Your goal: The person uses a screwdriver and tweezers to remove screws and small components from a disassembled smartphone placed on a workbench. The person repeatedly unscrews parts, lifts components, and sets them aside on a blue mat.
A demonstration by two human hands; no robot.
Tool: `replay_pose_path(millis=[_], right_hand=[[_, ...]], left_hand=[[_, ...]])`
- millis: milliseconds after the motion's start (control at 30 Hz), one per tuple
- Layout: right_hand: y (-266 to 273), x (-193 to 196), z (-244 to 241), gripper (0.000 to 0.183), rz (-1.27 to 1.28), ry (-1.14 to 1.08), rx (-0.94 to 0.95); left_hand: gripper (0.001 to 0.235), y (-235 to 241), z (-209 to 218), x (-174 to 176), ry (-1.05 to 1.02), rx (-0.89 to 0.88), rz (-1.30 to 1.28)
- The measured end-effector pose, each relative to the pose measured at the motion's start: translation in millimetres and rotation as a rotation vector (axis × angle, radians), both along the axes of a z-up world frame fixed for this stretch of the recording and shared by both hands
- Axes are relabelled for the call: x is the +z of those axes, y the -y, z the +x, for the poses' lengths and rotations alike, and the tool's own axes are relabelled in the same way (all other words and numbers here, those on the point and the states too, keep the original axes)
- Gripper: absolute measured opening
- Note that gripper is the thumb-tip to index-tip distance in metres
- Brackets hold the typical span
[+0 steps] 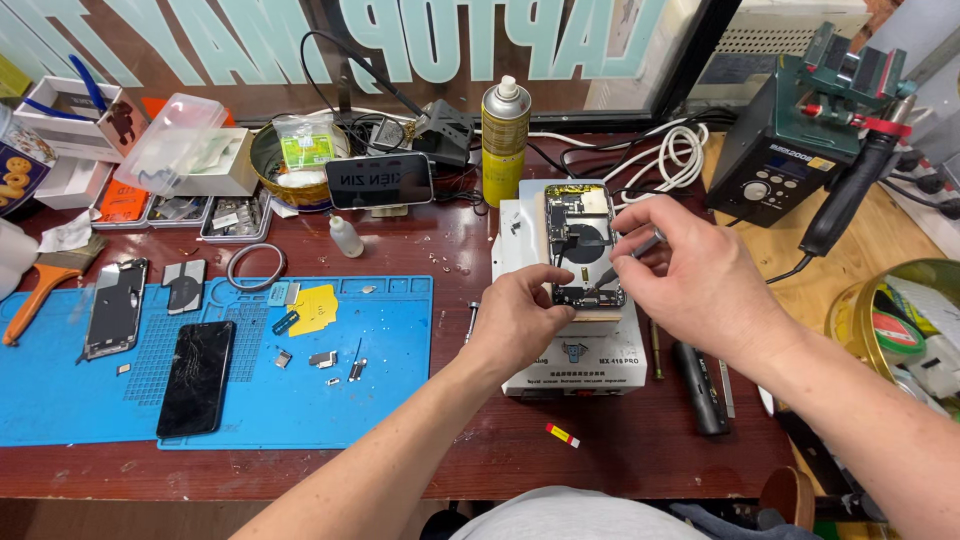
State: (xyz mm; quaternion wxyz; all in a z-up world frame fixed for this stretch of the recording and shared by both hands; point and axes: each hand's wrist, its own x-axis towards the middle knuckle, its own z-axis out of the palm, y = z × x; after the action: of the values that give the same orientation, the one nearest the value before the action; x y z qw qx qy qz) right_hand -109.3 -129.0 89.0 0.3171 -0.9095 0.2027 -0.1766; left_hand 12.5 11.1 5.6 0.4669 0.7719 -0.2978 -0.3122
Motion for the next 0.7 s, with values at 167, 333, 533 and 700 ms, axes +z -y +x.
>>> replay_pose_path(millis=[167,333,533,700], right_hand=[[-1,-3,-2,0.03,-0.028,-0.026,-0.024],[1,-2,-2,0.029,-0.034,-0.017,-0.035],[-2,-3,-1,0.03,-0.022,-0.041,-0.034],[-4,-4,0,0.032,-0.013,-0.085,-0.051]], left_hand=[[0.037,5,0,-3,0.022,0.002,0.021],[0.032,8,2,-9,0.019,0.015,0.031],[0.025,10,3,-15,0.005,0.026,0.024],[0.023,10,3,-15,-0.02,0.037,0.021]])
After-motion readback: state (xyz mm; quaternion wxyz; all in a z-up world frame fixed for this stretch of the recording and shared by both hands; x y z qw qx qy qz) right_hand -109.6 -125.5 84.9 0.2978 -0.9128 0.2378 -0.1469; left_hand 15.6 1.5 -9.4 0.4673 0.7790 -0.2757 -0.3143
